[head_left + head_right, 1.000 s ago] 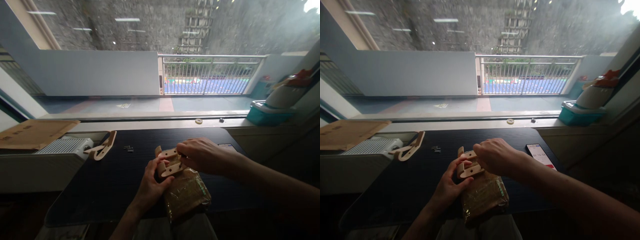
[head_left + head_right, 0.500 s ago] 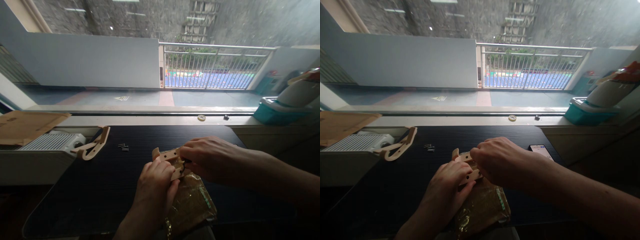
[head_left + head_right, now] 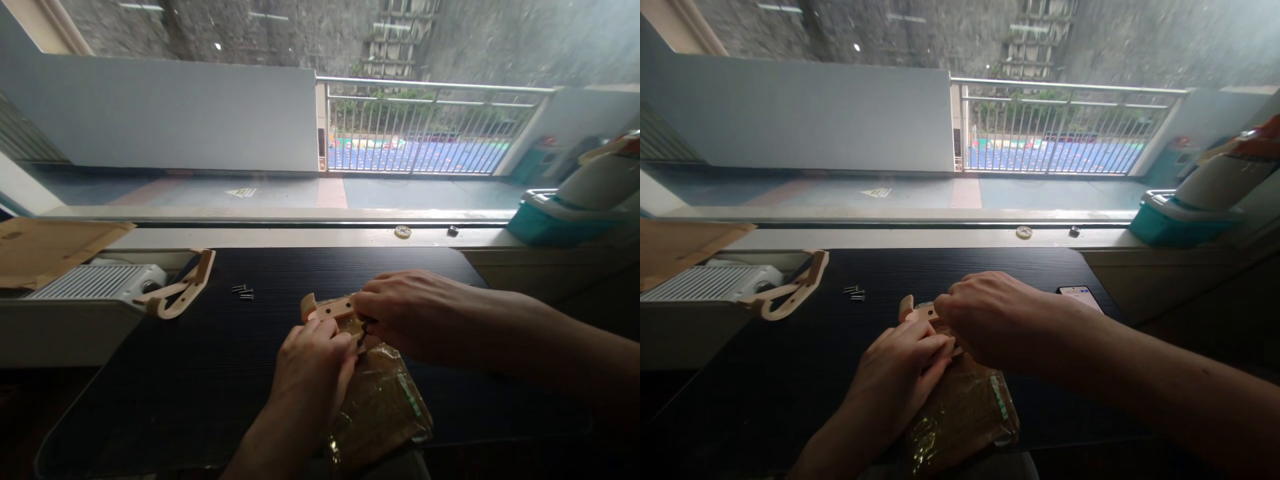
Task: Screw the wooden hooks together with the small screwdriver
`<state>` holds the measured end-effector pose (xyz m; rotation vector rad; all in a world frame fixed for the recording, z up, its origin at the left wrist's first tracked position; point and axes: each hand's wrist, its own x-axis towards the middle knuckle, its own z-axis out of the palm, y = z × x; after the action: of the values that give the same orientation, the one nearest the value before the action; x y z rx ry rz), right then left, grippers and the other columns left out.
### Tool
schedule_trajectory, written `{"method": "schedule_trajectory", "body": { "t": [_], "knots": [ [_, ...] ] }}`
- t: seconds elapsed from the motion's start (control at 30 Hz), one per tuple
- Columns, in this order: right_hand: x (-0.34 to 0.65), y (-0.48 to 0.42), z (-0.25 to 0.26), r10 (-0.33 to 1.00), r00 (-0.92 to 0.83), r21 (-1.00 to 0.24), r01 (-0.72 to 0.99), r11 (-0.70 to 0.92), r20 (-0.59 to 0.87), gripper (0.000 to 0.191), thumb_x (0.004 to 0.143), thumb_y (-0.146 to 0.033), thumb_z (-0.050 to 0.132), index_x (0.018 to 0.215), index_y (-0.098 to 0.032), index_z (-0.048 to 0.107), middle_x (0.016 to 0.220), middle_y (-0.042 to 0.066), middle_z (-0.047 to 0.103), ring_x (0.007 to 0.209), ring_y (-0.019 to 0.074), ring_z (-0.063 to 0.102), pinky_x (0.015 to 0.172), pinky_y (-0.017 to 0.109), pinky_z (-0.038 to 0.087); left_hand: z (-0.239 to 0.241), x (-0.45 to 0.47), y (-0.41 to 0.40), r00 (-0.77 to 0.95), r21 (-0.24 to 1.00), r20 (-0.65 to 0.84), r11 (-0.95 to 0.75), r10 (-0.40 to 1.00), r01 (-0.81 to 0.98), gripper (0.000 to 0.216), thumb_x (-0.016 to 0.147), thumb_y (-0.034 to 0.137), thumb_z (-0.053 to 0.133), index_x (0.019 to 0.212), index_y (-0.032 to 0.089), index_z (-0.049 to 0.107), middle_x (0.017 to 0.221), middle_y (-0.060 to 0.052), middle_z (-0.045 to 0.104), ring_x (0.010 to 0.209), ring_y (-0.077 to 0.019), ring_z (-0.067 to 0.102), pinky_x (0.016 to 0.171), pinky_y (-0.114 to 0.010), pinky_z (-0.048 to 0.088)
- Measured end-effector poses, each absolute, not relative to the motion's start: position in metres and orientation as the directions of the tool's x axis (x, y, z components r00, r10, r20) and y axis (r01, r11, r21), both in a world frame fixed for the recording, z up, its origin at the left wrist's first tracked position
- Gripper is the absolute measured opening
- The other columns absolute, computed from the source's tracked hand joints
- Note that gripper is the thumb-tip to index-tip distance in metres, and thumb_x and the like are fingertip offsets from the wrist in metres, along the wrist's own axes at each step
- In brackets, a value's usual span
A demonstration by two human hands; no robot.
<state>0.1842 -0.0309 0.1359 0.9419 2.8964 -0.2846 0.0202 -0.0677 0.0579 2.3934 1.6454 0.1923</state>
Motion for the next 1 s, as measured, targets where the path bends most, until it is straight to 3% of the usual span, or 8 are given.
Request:
{"method": "schedule_trajectory", "body": {
  "t": [0.2,0.33,0.43,0.6,0.8,0.9,1.0],
  "knots": [
    [0.188,-0.031,0.137,0.573,-0.798,-0.200,0.602,0.773,-0.186,0.014,0.087,-0.010,0.045,0.083,-0.016,0.057,0.079,0.003,0.062,0.072,0.0130,0.054,0.067,0.026,0.037,0.054,0.019,-0.068,0.379,0.264,0.002,-0.366,0.925,0.892,0.015,0.084,0.024,0.053,0.076,0.024,0.066,0.094,-0.003,0.063,0.093,-0.0216,0.056,0.073,-0.033,0.039],
    [0.187,-0.030,0.132,0.531,-0.837,-0.218,0.547,0.808,-0.130,0.014,0.087,-0.009,0.045,0.085,-0.016,0.057,0.085,0.002,0.061,0.076,0.0128,0.052,0.072,0.026,0.037,0.055,0.020,-0.067,0.379,0.255,0.017,-0.371,0.925,0.893,0.014,0.082,0.022,0.055,0.074,0.024,0.066,0.093,-0.003,0.063,0.092,-0.0216,0.057,0.072,-0.033,0.040],
    [0.182,-0.027,0.130,0.521,-0.846,-0.171,0.533,0.829,-0.111,0.012,0.085,-0.007,0.048,0.085,-0.016,0.056,0.083,0.002,0.060,0.073,0.0125,0.051,0.069,0.026,0.036,0.058,0.021,-0.066,0.389,0.256,0.030,-0.383,0.921,0.887,0.013,0.081,0.021,0.057,0.073,0.023,0.067,0.092,-0.004,0.064,0.092,-0.0217,0.058,0.072,-0.033,0.041],
    [0.171,-0.027,0.135,0.615,-0.761,-0.046,0.636,0.771,-0.207,0.012,0.088,-0.016,0.047,0.079,-0.016,0.055,0.068,0.001,0.058,0.056,0.0118,0.048,0.052,0.026,0.026,0.058,0.021,-0.062,0.406,0.273,0.041,-0.401,0.913,0.874,0.016,0.081,0.023,0.057,0.070,0.022,0.068,0.088,-0.005,0.065,0.092,-0.0222,0.059,0.074,-0.033,0.043],
    [0.166,-0.032,0.141,0.719,-0.664,0.056,0.726,0.686,-0.205,0.018,0.088,-0.026,0.046,0.078,-0.017,0.057,0.062,0.002,0.059,0.051,0.0120,0.049,0.049,0.026,0.021,0.054,0.017,-0.062,0.426,0.288,0.086,-0.432,0.901,0.855,0.020,0.083,0.025,0.054,0.068,0.020,0.065,0.090,-0.006,0.064,0.086,-0.0207,0.060,0.072,-0.033,0.044],
    [0.169,-0.031,0.148,0.701,-0.689,0.026,0.709,0.705,-0.184,0.015,0.085,-0.028,0.050,0.080,-0.018,0.059,0.065,0.002,0.061,0.055,0.0128,0.052,0.050,0.025,0.022,0.052,0.016,-0.063,0.431,0.296,0.106,-0.443,0.896,0.847,0.021,0.084,0.025,0.053,0.068,0.019,0.065,0.087,-0.005,0.064,0.086,-0.0202,0.059,0.071,-0.032,0.044],
    [0.168,-0.032,0.155,0.652,-0.723,-0.036,0.676,0.736,-0.228,0.010,0.083,-0.020,0.052,0.078,-0.017,0.060,0.071,0.002,0.063,0.064,0.0130,0.054,0.053,0.025,0.026,0.050,0.015,-0.063,0.452,0.287,0.151,-0.476,0.879,0.831,0.018,0.083,0.024,0.053,0.070,0.020,0.065,0.089,-0.005,0.064,0.089,-0.0201,0.058,0.073,-0.031,0.043]
  ]
}}
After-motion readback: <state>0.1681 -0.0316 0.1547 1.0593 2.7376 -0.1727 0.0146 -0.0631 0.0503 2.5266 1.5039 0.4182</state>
